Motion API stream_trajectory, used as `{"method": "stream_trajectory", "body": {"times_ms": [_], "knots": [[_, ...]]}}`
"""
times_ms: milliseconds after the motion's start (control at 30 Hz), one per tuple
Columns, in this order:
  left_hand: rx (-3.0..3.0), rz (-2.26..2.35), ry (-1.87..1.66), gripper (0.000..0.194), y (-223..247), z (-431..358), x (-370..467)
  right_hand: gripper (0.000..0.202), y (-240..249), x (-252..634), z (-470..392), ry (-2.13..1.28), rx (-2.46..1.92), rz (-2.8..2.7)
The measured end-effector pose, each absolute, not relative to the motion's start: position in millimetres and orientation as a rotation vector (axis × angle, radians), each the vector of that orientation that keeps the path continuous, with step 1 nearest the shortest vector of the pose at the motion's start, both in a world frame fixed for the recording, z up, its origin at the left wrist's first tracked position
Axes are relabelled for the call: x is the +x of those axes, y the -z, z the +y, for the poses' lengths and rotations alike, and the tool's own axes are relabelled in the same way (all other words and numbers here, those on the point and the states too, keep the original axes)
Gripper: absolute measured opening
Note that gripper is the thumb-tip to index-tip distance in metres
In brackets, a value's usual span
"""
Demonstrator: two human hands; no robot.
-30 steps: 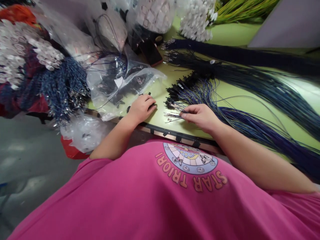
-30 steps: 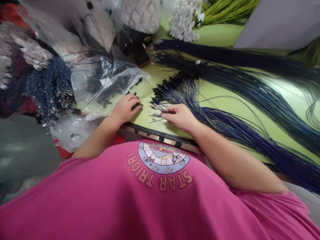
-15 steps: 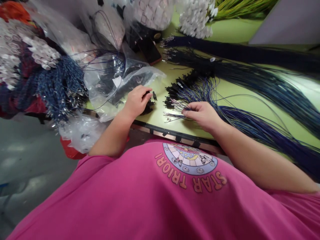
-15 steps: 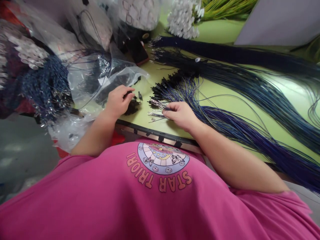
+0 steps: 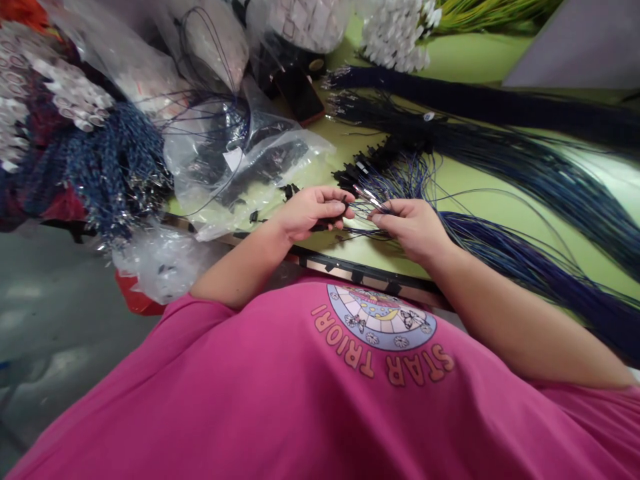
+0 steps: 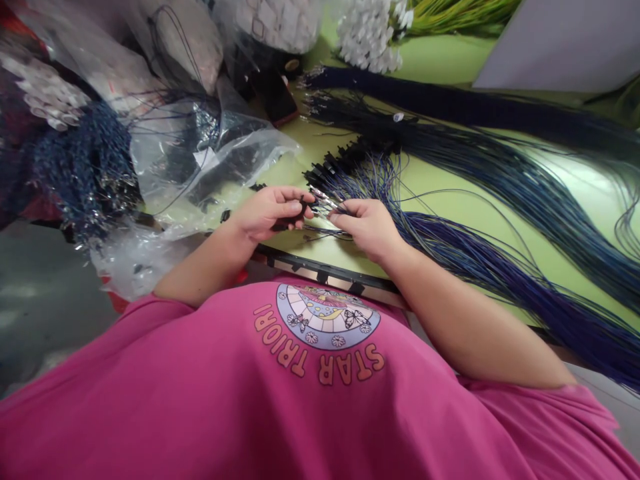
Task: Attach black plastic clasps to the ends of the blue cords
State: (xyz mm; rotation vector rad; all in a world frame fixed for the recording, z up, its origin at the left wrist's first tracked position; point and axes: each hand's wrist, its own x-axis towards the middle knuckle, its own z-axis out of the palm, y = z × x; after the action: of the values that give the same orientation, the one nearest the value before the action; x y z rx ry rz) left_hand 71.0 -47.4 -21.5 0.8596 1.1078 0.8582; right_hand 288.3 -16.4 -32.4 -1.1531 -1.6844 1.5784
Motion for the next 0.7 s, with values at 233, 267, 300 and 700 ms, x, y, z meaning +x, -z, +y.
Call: {"method": "stream_trajectory", "body": {"times_ms": [233, 267, 300, 700], "knots": [[0.960, 1.038, -1.002, 0.034, 36, -47, 75, 0.021, 27, 287, -18, -1.459, -1.210, -1.753], [0.963, 1.030, -1.024, 0.035, 37, -47, 75, 0.021, 28, 286, -18, -1.457, -1.209, -1.762], [0.962, 1.025, -1.042, 0.036, 38, -47, 75, 0.021, 28, 286, -18, -1.458, -1.210, -1.768], [0.937, 1.000, -1.041, 0.041, 41, -47, 72, 0.024, 33, 286, -18, -1.419, -1.261, -1.802]]}}
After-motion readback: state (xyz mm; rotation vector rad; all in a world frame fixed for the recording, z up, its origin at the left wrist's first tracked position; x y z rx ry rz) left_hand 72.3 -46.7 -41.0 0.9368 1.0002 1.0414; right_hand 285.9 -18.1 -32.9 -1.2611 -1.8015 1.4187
